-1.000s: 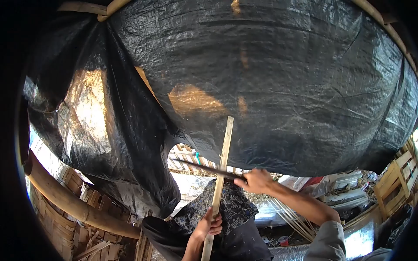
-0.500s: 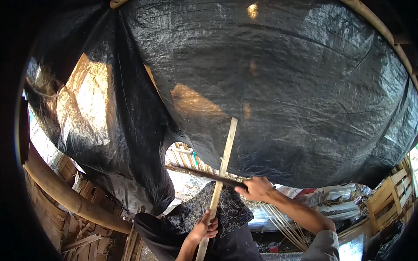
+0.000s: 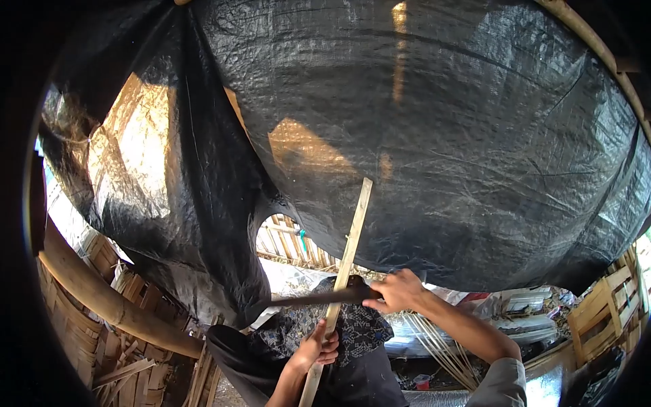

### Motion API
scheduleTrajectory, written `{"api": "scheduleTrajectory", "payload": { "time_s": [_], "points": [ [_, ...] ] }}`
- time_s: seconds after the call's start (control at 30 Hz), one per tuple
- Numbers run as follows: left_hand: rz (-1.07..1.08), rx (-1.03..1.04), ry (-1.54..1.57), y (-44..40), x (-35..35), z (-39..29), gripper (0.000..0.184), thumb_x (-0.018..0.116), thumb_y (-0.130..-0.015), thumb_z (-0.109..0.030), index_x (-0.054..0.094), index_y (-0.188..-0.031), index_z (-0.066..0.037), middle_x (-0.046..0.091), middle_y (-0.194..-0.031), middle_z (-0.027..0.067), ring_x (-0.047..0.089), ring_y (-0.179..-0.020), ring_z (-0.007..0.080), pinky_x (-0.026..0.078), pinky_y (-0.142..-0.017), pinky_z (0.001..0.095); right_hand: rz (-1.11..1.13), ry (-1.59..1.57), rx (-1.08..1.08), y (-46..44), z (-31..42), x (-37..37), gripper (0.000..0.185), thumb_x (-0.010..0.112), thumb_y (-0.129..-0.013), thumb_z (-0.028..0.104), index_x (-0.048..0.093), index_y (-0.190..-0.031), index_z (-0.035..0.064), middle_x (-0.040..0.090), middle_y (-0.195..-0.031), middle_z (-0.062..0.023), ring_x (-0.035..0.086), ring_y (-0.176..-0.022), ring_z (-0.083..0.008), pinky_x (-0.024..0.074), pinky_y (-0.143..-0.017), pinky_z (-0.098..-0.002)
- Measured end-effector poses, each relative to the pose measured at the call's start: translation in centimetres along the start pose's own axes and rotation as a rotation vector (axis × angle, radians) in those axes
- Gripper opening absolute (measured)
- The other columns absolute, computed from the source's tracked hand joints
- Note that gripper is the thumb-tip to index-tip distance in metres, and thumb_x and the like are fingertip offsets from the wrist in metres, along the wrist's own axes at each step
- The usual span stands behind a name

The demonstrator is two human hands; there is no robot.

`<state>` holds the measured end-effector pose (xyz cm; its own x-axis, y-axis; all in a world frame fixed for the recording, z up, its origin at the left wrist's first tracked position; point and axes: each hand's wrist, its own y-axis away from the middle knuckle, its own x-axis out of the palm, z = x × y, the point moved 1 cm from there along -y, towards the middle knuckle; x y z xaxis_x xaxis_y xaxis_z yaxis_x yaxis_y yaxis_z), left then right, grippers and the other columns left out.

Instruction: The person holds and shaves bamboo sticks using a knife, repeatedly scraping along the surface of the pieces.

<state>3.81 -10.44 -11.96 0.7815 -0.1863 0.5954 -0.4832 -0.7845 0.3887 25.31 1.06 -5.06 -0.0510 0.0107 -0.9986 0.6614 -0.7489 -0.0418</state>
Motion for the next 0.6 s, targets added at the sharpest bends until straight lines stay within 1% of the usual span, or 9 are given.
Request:
{"api": "scheduleTrajectory", "payload": {
  "time_s": [0.03,0.07,0.13,0.2,0.23,0.33,0.4,0.5,0.6],
  "points": [
    [0.029,-0.040,0.056,-0.2,-0.3,0.4,0.050,0.025,-0.094,-0.055,0.033,-0.071,-0.012,0.019,-0.053,-0.0062,0.017,-0.039,0.0054,0.016,-0.034,0.0228,0.017,0.137,-0.178,0.3,0.4,0.1,0.054,0.045,-0.085,0.056,0.067,-0.081,0.0075,0.059,-0.056,-0.0161,0.061,-0.054,-0.0338,0.0489,-0.051,-0.0425],
    [0.058,-0.084,0.107,-0.2,-0.5,0.8,0.050,0.024,-0.094,-0.054,0.033,-0.071,-0.012,0.019,-0.053,-0.0063,0.016,-0.039,0.0055,0.016,-0.035,0.0227,0.021,0.128,-0.176,0.2,0.1,0.2,0.054,0.045,-0.085,0.056,0.067,-0.081,0.0075,0.059,-0.056,-0.0161,0.061,-0.054,-0.0338,0.0489,-0.051,-0.0425],
    [0.041,-0.073,0.071,0.4,-0.3,1.3,0.050,0.023,-0.094,-0.054,0.033,-0.070,-0.012,0.018,-0.053,-0.0063,0.016,-0.039,0.0057,0.015,-0.035,0.0227,0.010,0.054,-0.025,-0.5,-1.5,0.6,0.052,0.047,-0.084,0.056,0.066,-0.074,0.0080,0.060,-0.058,-0.0160,0.060,-0.054,-0.0344,0.0480,-0.050,-0.0430],
    [0.015,-0.027,0.083,0.6,0.1,0.8,0.050,0.023,-0.094,-0.055,0.033,-0.071,-0.012,0.018,-0.053,-0.0064,0.016,-0.039,0.0056,0.016,-0.035,0.0225,-0.325,-0.085,0.334,-2.0,-4.4,2.1,0.054,0.046,-0.084,0.056,0.065,-0.072,0.0069,0.060,-0.059,-0.0154,0.061,-0.054,-0.0337,0.0483,-0.051,-0.0437],
    [-0.031,-0.011,0.066,0.5,0.8,0.0,0.050,0.024,-0.094,-0.055,0.033,-0.070,-0.012,0.018,-0.053,-0.0064,0.017,-0.039,0.0055,0.016,-0.035,0.0225,-0.361,-0.060,0.333,-2.4,-4.9,2.7,0.056,0.045,-0.085,0.055,0.065,-0.072,0.0045,0.060,-0.059,-0.0173,0.060,-0.054,-0.0347,0.0491,-0.053,-0.0444],
    [0.075,-0.038,0.127,-0.1,-0.2,0.2,0.052,0.026,-0.092,-0.059,0.034,-0.072,-0.011,0.019,-0.053,-0.0063,0.016,-0.038,0.0054,0.016,-0.035,0.0215,-0.151,-0.109,0.337,-2.1,-1.8,1.9,0.056,0.045,-0.086,0.052,0.066,-0.076,0.0010,0.059,-0.058,-0.0197,0.060,-0.055,-0.0363,0.0499,-0.056,-0.0451],
    [0.024,-0.032,0.097,0.5,0.2,0.2,0.051,0.025,-0.092,-0.058,0.034,-0.072,-0.011,0.018,-0.053,-0.0064,0.016,-0.037,0.0054,0.017,-0.035,0.0216,-0.084,-0.208,0.176,-0.9,-0.3,1.6,0.054,0.046,-0.085,0.054,0.065,-0.077,0.0034,0.056,-0.051,-0.0177,0.060,-0.051,-0.0344,0.0495,-0.053,-0.0436],
    [0.015,-0.008,0.069,0.8,0.4,0.5,0.052,0.025,-0.092,-0.058,0.034,-0.072,-0.012,0.018,-0.052,-0.0067,0.015,-0.037,0.0050,0.016,-0.034,0.0208,-0.138,0.192,-0.211,0.0,1.1,1.3,0.052,0.050,-0.079,0.062,0.062,-0.069,0.0127,0.053,-0.046,-0.0104,0.059,-0.044,-0.0274,0.0456,-0.042,-0.0400],
    [0.050,-0.059,0.122,1.4,0.1,1.2,0.050,0.024,-0.094,-0.054,0.034,-0.071,-0.011,0.019,-0.052,-0.0060,0.017,-0.038,0.0058,0.017,-0.035,0.0220,-0.193,0.158,-0.178,-1.3,-2.7,1.7,0.058,0.043,-0.081,0.065,0.062,-0.068,0.0109,0.055,-0.047,-0.0111,0.060,-0.046,-0.0265,0.0457,-0.042,-0.0409]
  ]
}}
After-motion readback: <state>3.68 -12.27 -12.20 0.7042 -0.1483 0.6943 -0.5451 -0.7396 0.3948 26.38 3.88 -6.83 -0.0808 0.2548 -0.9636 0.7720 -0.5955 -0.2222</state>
